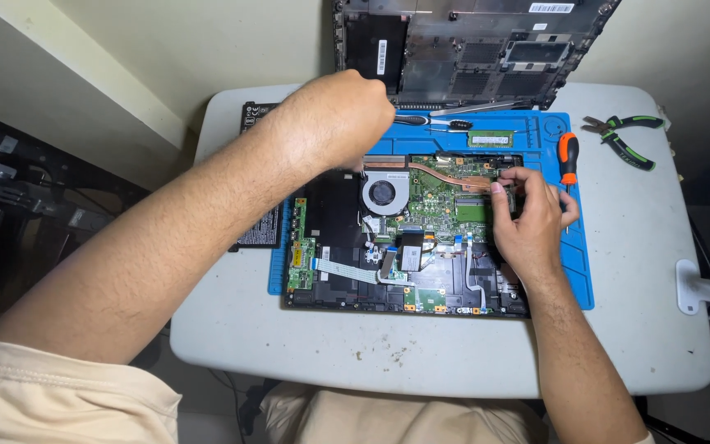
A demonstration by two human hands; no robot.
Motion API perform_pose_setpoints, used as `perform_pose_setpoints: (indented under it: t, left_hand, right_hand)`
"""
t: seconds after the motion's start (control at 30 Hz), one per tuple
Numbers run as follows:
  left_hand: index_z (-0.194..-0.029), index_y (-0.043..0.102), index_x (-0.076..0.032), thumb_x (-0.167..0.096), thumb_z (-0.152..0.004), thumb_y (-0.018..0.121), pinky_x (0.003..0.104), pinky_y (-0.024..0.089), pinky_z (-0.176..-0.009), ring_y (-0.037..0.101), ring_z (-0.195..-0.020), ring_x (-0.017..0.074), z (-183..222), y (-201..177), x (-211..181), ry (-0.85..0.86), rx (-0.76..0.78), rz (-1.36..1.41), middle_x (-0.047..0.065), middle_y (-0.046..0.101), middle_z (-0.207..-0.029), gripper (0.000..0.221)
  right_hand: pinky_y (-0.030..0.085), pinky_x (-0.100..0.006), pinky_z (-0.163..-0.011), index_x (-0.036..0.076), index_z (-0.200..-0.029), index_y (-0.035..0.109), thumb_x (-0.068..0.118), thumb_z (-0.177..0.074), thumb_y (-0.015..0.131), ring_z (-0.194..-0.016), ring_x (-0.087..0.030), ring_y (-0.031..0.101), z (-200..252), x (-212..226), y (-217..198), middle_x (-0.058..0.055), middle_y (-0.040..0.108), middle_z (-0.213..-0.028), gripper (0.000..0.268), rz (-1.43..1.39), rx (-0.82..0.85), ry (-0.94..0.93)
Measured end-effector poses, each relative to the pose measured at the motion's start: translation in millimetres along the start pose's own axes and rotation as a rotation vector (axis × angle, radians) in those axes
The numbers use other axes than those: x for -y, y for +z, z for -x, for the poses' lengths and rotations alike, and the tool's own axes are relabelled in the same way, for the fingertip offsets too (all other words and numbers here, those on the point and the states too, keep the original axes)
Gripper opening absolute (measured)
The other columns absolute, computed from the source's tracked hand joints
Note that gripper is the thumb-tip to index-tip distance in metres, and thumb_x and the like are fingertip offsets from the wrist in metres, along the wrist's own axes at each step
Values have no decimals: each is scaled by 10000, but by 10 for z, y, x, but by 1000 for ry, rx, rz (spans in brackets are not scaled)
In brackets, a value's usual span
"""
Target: Connecting internal ribbon cables and components inside a laptop during reassembly.
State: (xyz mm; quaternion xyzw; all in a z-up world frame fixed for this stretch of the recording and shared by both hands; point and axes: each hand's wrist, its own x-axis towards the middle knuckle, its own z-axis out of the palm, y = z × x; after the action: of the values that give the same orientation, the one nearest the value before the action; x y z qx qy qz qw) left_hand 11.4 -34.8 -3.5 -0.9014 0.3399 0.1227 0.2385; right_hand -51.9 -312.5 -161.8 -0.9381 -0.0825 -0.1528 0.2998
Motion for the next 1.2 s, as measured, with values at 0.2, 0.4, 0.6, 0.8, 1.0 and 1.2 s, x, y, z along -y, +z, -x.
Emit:
perform_pose_setpoints:
  t: [0.2, 0.4, 0.6, 0.8, 1.0, 1.2]
  left_hand:
    - [-765, 736, -113, -174, -1001, 612, 375, 578, -568, 673, -626, 216, -27, 99, 99, -111, 112, 84, 70, 717, -780, 274]
    - [-767, 714, -134, 14, -862, 668, 350, 581, -622, 675, -618, 190, -29, 61, 65, -11, 55, -23, 54, 713, -733, 181]
    - [-878, 771, -130, -460, -1037, 626, 380, 629, -660, 724, -722, 210, -127, 109, 124, -77, 172, -34, 46, 746, -870, 394]
    - [-757, 737, -161, -24, -845, 708, 352, 595, -648, 703, -672, 180, -125, 30, 57, 38, 16, -100, 28, 724, -742, 166]
    - [-917, 777, -132, -106, -969, 562, 381, 612, -662, 717, -741, 220, -185, 77, 102, -100, 209, -9, 67, 746, -902, 223]
    - [-588, 639, -155, 37, -868, 639, 297, 486, -432, 522, -472, 137, -205, 166, 147, 27, -2, -10, -4, 552, -524, 340]
  right_hand:
    - [198, -433, -1048, 165, -1165, 627, 316, -1058, 578, -997, -206, 591, 4, 23, -5, 40, 675, -1082, 191, 8, 8, -6]
    - [186, -428, -1050, 161, -1166, 615, 315, -1060, 569, -1040, -210, 597, 8, 32, 3, 39, 693, -1154, 192, 13, 10, -18]
    - [183, -427, -1052, 162, -1170, 621, 324, -1063, 563, -1044, -209, 596, 11, 17, 8, 41, 690, -1154, 202, 14, 13, -17]
    - [181, -430, -1043, 172, -1163, 610, 317, -1059, 571, -1051, -214, 602, 11, 18, 13, 56, 692, -1151, 183, 25, 20, -24]
    - [183, -433, -1038, 174, -1168, 621, 327, -1056, 575, -1049, -216, 599, 12, 27, 13, 49, 695, -1146, 195, 11, 35, -10]
    - [175, -434, -1048, 183, -1167, 621, 334, -1058, 567, -1089, -215, 603, 15, 29, 12, 58, 688, -1144, 194, 11, 34, -13]
